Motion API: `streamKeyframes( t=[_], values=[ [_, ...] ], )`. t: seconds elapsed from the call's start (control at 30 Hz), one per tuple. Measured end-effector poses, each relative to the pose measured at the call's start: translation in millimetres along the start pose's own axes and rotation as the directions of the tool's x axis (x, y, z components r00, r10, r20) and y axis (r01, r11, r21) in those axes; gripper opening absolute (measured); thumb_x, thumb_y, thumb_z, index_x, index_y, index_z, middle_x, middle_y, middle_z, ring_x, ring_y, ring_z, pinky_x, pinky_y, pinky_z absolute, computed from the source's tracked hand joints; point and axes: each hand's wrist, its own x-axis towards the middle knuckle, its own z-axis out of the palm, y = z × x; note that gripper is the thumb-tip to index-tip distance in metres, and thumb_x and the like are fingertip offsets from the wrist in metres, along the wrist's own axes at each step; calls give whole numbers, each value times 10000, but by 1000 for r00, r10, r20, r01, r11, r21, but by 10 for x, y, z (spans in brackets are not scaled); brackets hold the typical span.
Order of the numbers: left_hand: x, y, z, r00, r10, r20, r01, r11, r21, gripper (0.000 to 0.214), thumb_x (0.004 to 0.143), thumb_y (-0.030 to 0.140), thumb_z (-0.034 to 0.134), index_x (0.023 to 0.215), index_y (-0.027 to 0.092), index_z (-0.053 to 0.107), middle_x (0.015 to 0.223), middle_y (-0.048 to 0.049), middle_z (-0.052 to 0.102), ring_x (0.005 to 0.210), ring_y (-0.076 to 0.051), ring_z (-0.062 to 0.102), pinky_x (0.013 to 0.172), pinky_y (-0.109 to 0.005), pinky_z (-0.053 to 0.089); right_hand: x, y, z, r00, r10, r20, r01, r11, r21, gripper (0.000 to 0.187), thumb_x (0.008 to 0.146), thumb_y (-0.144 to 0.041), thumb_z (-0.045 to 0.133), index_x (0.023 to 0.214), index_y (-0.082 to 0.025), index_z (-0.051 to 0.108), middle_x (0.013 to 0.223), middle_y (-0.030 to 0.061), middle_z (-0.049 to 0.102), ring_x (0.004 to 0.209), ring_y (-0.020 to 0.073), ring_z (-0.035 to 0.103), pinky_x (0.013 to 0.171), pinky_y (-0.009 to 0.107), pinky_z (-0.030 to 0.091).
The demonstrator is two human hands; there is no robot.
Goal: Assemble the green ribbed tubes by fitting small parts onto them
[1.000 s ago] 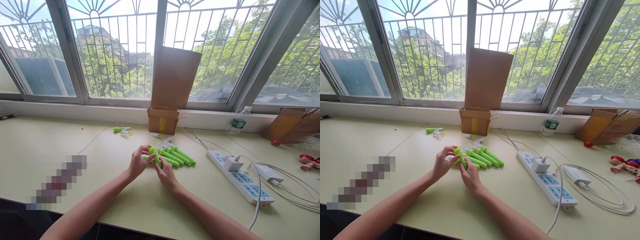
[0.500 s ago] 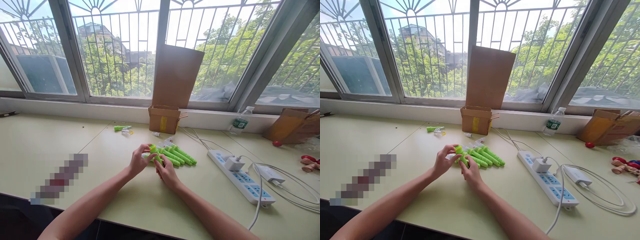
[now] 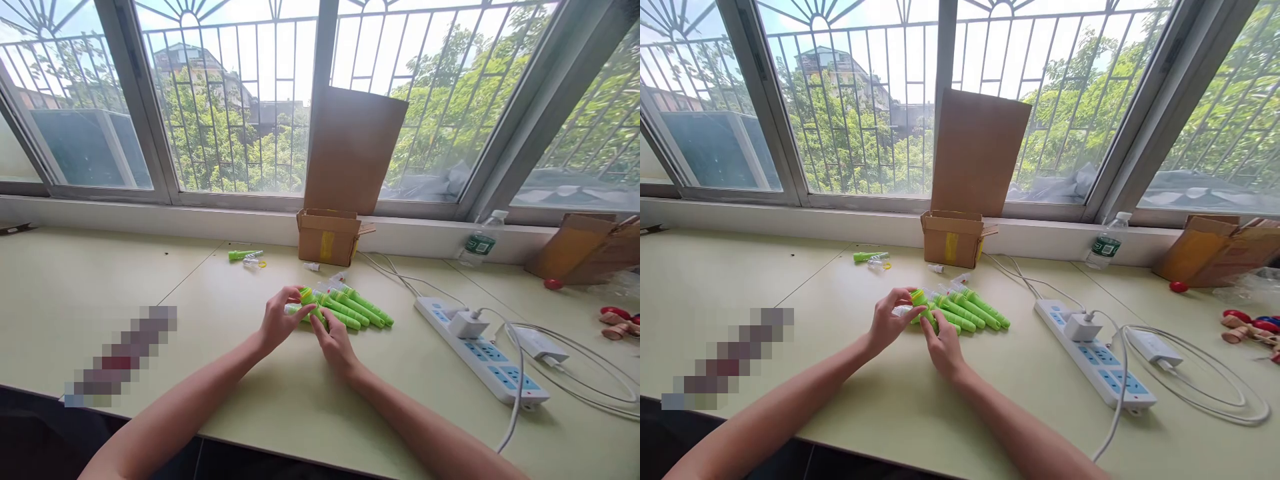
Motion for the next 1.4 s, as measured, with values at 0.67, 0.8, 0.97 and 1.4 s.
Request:
streamKeyframes(
  t=[0.67, 0.8, 0.97, 1.4],
  values=[
    [-4, 16, -22, 1000, 3, -2, -3, 1000, 3, 249, 774, 337, 722, 863, 183, 547, 1046, -73, 698, 822, -175, 703, 709, -368, 641, -4, -17, -13, 1000, 4, 24, -6, 997, 79, 317, 880, -501, 532, 857, -188, 578, 658, -6, 531, 502, 128, 462, 484, 254, 382],
    [-13, -14, -14, 1000, -8, -1, 8, 1000, 12, 263, 766, 354, 728, 847, 177, 551, 1026, -77, 706, 773, -169, 703, 697, -367, 641, 5, 1, -14, 1000, -18, 19, 17, 1000, 26, 339, 883, -504, 520, 890, -177, 607, 704, 22, 579, 595, 158, 480, 561, 269, 392],
    [-10, -27, -8, 1000, -28, 8, 28, 1000, 11, 289, 750, 372, 740, 852, 181, 550, 1025, -79, 707, 714, -157, 696, 694, -377, 641, -1, 31, -14, 1000, -6, 15, 5, 999, 33, 331, 883, -502, 519, 853, -180, 592, 646, -1, 515, 571, 147, 420, 547, 268, 359],
    [12, 23, 14, 997, -66, 52, 70, 995, -78, 273, 759, 337, 731, 867, 175, 539, 1050, -80, 672, 749, -144, 678, 671, -347, 642, -9, -55, -44, 971, 161, 178, -213, 918, 336, 347, 838, -532, 560, 742, -220, 445, 514, -71, 395, 378, 79, 299, 343, 221, 207]
  ],
)
